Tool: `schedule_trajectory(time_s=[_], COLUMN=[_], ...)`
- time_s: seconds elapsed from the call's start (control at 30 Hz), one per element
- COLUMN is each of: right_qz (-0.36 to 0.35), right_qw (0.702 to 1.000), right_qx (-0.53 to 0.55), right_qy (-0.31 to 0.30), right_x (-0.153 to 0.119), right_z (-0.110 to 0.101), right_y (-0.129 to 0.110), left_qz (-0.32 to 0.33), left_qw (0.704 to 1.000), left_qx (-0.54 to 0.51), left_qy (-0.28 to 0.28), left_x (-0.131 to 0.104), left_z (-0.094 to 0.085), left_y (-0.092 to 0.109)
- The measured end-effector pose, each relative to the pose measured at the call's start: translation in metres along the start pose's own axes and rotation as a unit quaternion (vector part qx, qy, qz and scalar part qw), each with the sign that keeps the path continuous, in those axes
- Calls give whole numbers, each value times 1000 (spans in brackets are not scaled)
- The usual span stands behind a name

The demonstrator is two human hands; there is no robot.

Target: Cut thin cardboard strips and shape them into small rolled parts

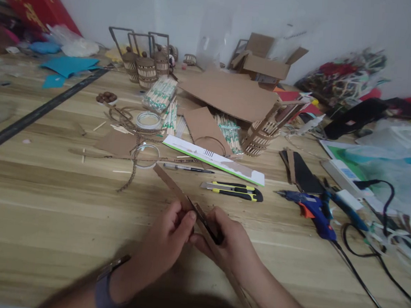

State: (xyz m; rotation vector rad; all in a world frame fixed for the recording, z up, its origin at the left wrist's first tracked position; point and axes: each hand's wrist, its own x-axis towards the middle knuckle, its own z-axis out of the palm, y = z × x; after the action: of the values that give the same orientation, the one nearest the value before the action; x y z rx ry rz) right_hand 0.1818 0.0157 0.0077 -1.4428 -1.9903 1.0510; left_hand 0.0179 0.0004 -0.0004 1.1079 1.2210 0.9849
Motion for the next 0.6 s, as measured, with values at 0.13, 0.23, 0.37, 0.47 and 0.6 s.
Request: schedule_trajectory(time_s=[0.13,0.23,0.37,0.47,0.6], right_qz=[4,13,34,53,45], right_qw=[1000,999,998,989,959], right_qx=[8,35,48,138,280], right_qy=[8,1,6,4,-5], right_x=[-1,1,8,12,13], right_z=[-1,-1,-6,-16,-27], right_y=[-3,-4,1,4,6], left_qz=[-6,-11,27,43,7], left_qw=[1000,1000,998,996,996], left_qx=[-11,-19,-21,14,-20], left_qy=[2,2,59,80,84], left_x=[0,1,6,16,41], left_z=[2,3,-6,-21,-42], left_y=[-4,-1,13,30,48])
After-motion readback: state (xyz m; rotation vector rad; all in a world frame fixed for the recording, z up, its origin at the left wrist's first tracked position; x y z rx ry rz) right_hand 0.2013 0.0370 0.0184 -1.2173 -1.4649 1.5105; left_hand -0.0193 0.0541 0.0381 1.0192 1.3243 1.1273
